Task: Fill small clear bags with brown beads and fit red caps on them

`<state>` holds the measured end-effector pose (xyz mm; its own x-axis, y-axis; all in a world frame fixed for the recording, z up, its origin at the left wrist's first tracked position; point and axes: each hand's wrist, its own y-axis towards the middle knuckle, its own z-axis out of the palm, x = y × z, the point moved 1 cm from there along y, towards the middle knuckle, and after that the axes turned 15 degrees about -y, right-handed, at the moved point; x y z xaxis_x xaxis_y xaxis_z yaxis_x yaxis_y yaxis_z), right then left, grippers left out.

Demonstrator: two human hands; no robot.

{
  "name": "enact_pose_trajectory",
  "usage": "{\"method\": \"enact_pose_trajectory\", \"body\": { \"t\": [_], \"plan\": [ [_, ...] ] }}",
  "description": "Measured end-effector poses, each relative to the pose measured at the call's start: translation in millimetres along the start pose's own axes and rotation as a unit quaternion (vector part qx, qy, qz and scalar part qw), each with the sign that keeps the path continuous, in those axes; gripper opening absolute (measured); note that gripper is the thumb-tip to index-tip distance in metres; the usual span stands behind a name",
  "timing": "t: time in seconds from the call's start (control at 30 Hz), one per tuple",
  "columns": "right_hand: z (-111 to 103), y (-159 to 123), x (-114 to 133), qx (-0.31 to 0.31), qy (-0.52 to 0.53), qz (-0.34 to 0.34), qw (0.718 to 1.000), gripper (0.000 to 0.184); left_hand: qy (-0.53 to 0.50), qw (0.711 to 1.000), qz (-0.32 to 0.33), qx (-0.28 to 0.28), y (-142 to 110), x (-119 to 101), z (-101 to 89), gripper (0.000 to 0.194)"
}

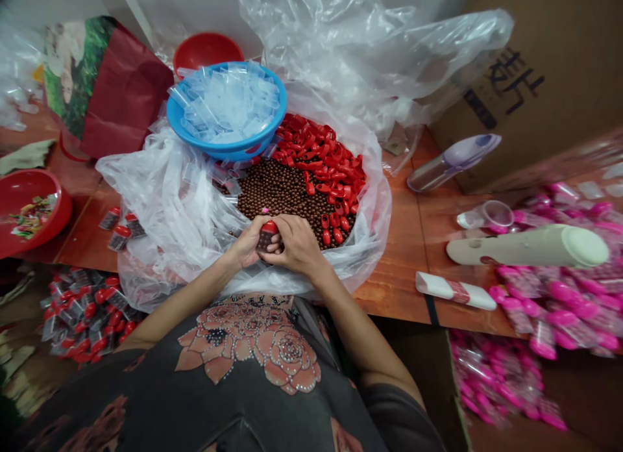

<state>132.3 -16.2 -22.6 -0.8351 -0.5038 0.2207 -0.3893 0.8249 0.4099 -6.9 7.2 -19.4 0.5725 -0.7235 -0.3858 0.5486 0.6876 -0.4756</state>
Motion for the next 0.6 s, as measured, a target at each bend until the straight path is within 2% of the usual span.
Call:
{"method": "enact_pose_trajectory", "body": {
  "t": [0.1, 0.2, 0.27, 0.33, 0.4, 0.43, 0.47, 0.5, 0.53, 0.57, 0.6],
  "plan": [
    [6, 0, 0, -0.02, -0.001, -0.036, 0.999, 0.062, -0.015, 0.999, 0.033, 0.013, -4, 4, -0.2, 0.026],
    [13, -2, 5, -0.035, 0.004, -0.056, 0.998, 0.064, -0.022, 0.998, 0.056, 0.009, -9, 9, -2.4, 0.038],
    [17, -1, 11, -0.02, 0.022, -0.059, 0.998, 0.067, -0.02, 0.998, 0.058, 0.006, -14, 8, -5.3, 0.044],
    [18, 2, 17, 0.016, 0.046, -0.065, 0.997, 0.075, 0.01, 0.995, 0.096, -0.005, -24, -3, -10.8, 0.045],
    [19, 7, 19, 0.057, 0.064, -0.069, 0.994, 0.087, 0.078, 0.977, 0.191, -0.049, -41, -29, -21.3, 0.042],
    [20, 10, 17, 0.074, 0.067, -0.068, 0.993, 0.091, 0.121, 0.954, 0.259, -0.086, -53, -46, -29.4, 0.04],
    [21, 12, 14, 0.085, 0.066, -0.065, 0.992, 0.09, 0.167, 0.919, 0.331, -0.134, -68, -67, -39.7, 0.037],
    [23, 15, 10, 0.091, 0.061, -0.062, 0.992, 0.085, 0.21, 0.87, 0.404, -0.191, -84, -89, -52.3, 0.036],
    [27, 18, 5, 0.097, 0.053, -0.061, 0.992, 0.075, 0.247, 0.809, 0.47, -0.252, -101, -111, -67.2, 0.036],
    [31, 22, 1, 0.101, 0.042, -0.063, 0.992, 0.062, 0.282, 0.746, 0.516, -0.314, -117, -132, -84.0, 0.036],
    [36, 27, -3, 0.105, 0.031, -0.067, 0.992, 0.05, 0.312, 0.696, 0.53, -0.371, -132, -150, -102.5, 0.036]
  ]
}}
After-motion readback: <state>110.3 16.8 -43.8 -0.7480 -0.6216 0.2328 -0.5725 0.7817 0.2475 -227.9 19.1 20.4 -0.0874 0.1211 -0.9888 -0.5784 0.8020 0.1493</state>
